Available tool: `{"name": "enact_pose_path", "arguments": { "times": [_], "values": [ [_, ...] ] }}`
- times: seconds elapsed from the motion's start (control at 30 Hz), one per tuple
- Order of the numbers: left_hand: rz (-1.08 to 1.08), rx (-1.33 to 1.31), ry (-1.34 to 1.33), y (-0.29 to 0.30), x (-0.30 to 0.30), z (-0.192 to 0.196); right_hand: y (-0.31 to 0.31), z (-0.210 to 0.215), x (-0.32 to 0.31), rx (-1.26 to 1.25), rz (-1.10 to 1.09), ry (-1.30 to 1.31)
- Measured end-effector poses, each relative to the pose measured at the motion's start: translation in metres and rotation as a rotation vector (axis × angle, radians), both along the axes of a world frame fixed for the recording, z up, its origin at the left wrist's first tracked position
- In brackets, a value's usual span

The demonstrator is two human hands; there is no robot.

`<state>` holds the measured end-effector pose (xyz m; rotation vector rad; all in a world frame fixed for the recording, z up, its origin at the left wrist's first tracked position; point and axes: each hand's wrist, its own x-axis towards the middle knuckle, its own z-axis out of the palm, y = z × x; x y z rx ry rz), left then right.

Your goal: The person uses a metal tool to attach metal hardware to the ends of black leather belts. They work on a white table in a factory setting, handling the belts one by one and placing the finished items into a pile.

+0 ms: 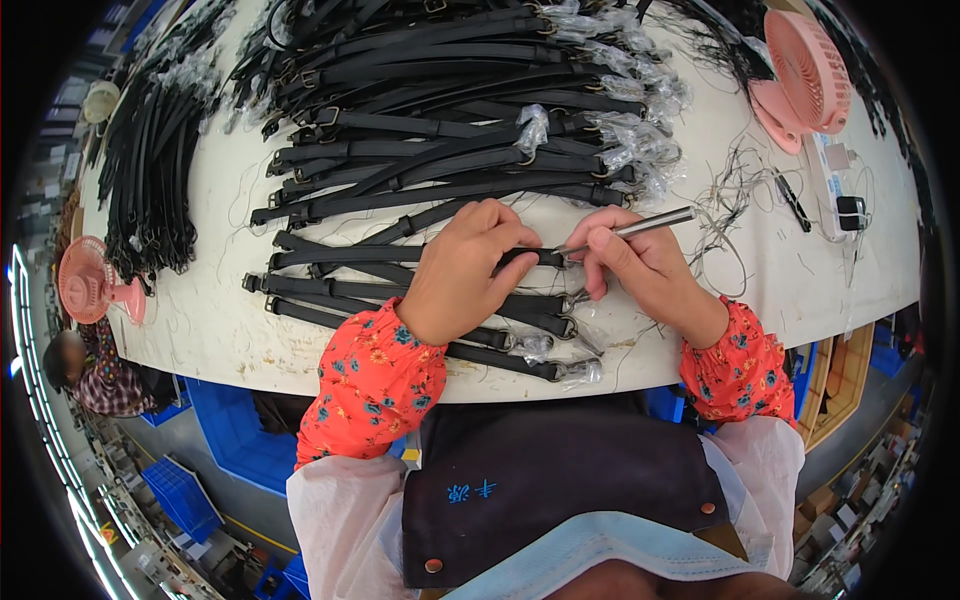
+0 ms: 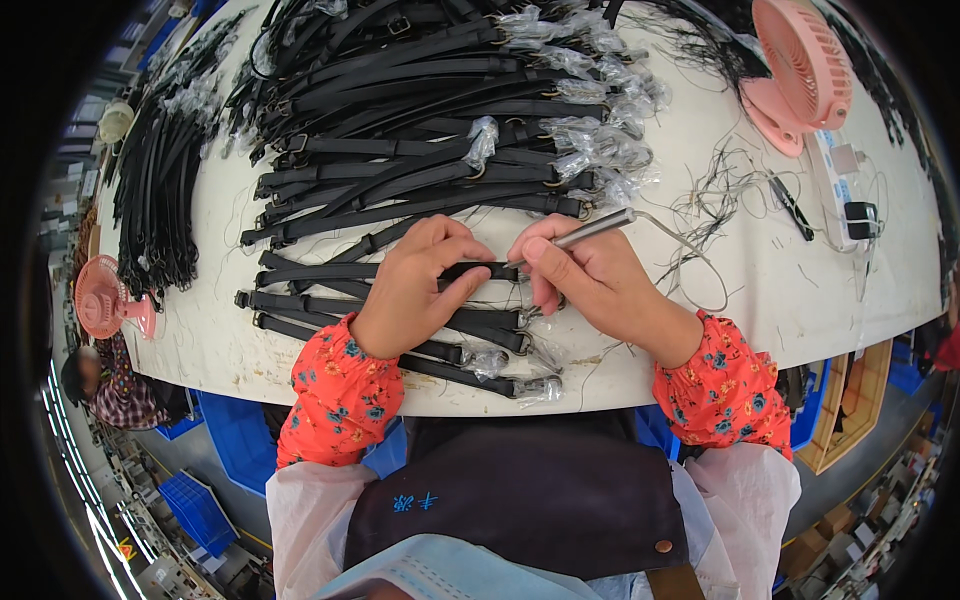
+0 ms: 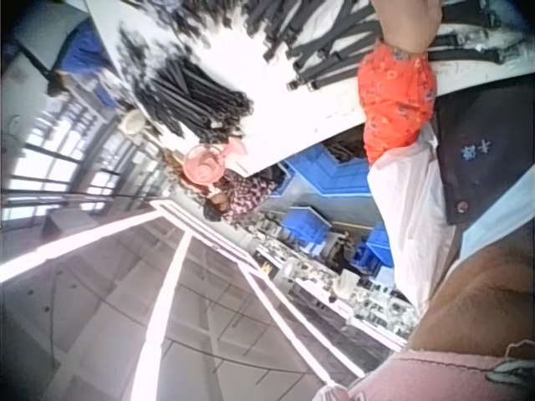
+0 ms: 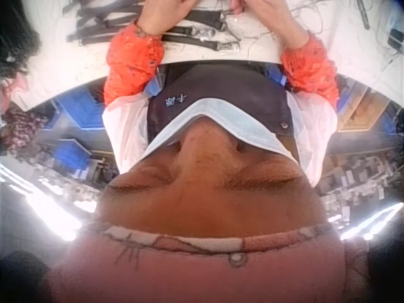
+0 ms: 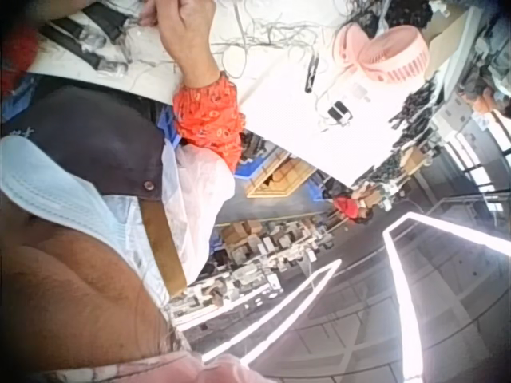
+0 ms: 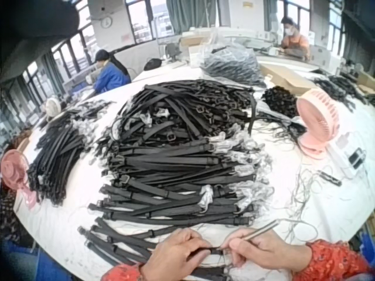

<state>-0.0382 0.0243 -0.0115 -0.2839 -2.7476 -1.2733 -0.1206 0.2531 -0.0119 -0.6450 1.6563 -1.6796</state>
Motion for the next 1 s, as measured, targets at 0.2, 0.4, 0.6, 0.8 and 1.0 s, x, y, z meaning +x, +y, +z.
{"name": "enact_pose_path", "arguments": {
  "times": [0.2, 0.4, 0.6, 0.8, 1.0],
  "values": [
    [0.011, -0.050, 0.087, 0.005, -0.003, -0.007, 0.000, 0.000, 0.000, 0.007, 0.003, 0.017],
    [-0.023, 0.082, -0.028, 0.002, -0.004, -0.004, 0.000, 0.000, -0.001, 0.014, 0.009, 0.011],
    [-0.099, 0.105, -0.111, -0.005, -0.004, 0.001, -0.001, 0.000, -0.002, 0.020, 0.023, 0.021],
    [-0.117, 0.091, -0.118, -0.006, -0.004, 0.002, 0.000, 0.001, -0.002, 0.027, 0.028, 0.008],
    [-0.125, 0.105, -0.160, -0.010, -0.004, 0.005, 0.000, 0.001, -0.002, 0.013, 0.027, 0.003]
  ]
}}
